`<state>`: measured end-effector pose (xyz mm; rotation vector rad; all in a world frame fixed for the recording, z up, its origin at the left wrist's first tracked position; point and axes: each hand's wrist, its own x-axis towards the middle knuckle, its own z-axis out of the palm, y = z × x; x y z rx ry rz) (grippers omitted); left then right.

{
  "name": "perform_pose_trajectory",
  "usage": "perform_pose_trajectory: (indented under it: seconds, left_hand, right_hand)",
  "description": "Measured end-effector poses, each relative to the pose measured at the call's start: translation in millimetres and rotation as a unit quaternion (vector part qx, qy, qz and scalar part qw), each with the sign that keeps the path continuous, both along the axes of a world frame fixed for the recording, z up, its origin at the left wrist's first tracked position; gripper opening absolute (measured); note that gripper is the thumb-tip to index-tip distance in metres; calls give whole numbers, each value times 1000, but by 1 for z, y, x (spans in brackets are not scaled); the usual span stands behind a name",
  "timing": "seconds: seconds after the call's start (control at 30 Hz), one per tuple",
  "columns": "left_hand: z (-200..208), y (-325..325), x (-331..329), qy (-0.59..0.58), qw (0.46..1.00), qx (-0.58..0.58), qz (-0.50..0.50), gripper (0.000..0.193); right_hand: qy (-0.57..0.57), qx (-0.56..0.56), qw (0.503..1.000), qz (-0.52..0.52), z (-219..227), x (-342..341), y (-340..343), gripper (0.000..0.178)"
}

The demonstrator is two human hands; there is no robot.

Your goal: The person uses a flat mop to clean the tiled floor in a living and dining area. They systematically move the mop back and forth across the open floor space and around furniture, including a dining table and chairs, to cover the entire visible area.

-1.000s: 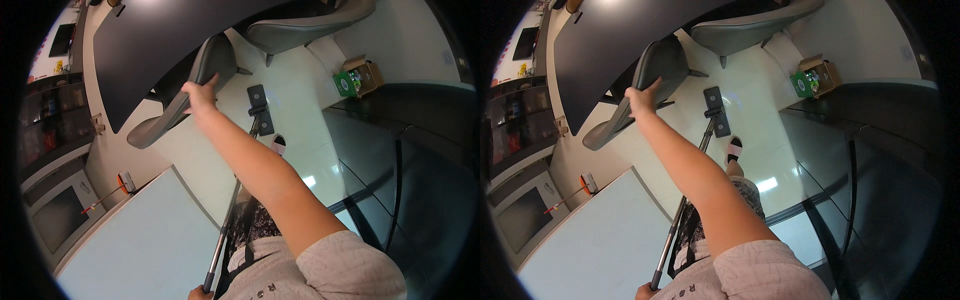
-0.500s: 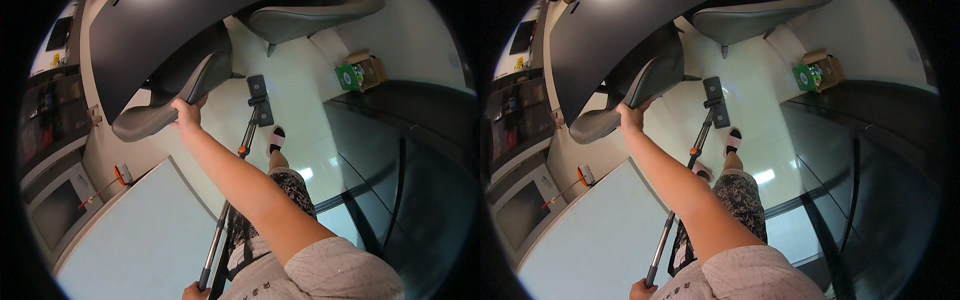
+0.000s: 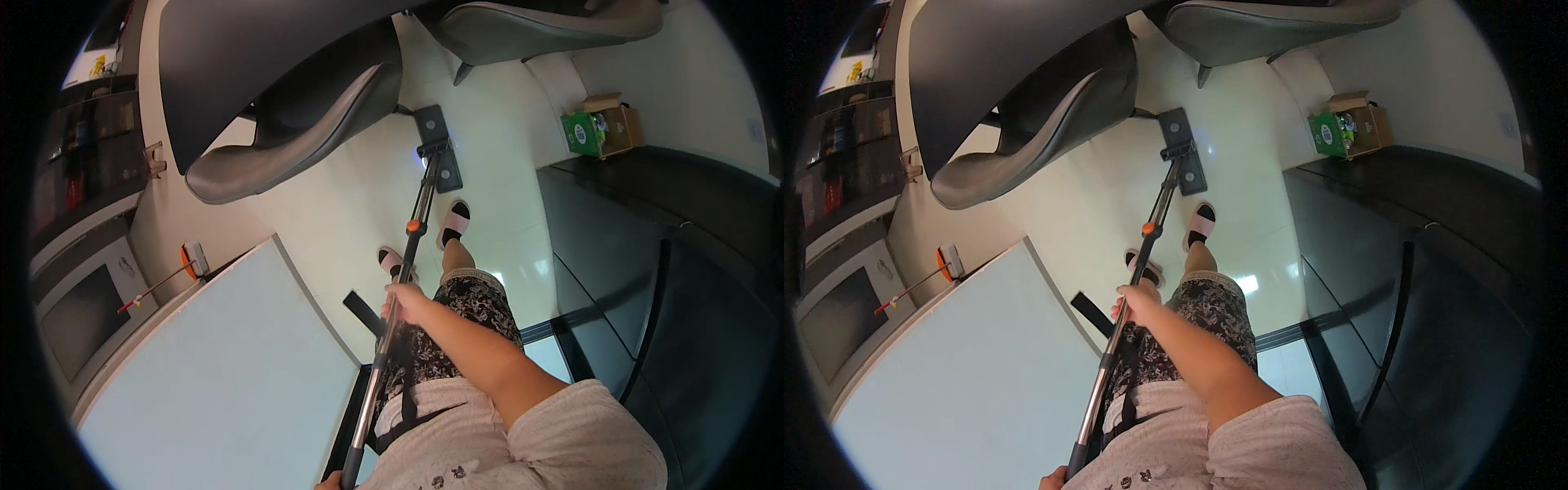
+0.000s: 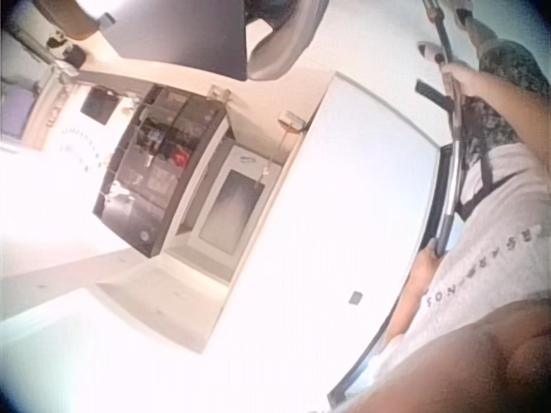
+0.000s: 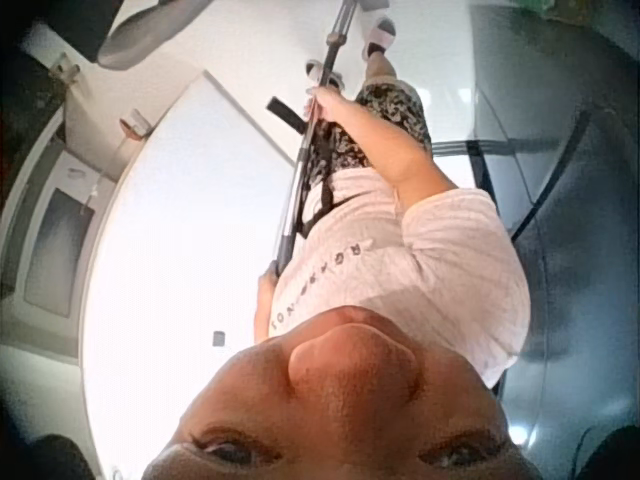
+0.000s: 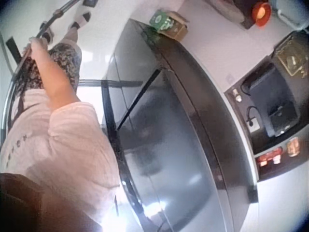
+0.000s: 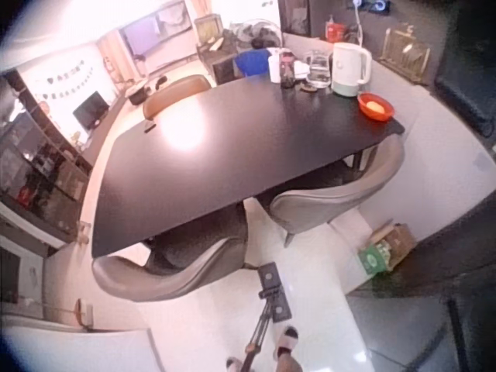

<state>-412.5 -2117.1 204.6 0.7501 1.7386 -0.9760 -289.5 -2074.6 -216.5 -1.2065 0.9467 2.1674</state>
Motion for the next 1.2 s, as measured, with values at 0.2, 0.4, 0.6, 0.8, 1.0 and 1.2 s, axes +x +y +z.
perform_pose_trajectory:
  seconds: [0.2, 0.4, 0.6, 0.8, 1.0, 1.2]
  left_hand:
    - [-53, 6, 17, -5, 998, 1, -60, 40]
    - [-137, 51, 42, -12, 953, 137, -272, 30]
    - [-185, 130, 102, -76, 962, 114, -235, 30]
    - [-187, 93, 90, -156, 984, 77, 26, 32]
    - [-154, 71, 77, -143, 982, -14, 120, 34]
    - [-167, 32, 33, -141, 982, 87, -91, 37]
  right_hand:
    - [-45, 70, 996, -29, -33, 43, 54, 13]
    - [-189, 127, 970, -90, -68, 85, 156, 13]
    - [-309, 144, 937, 71, -63, 108, 198, 13]
    - [-359, 198, 846, 341, -68, 102, 183, 14]
    - [-298, 262, 826, 399, -44, 88, 134, 13]
    - [-305, 232, 894, 234, -35, 61, 113, 18]
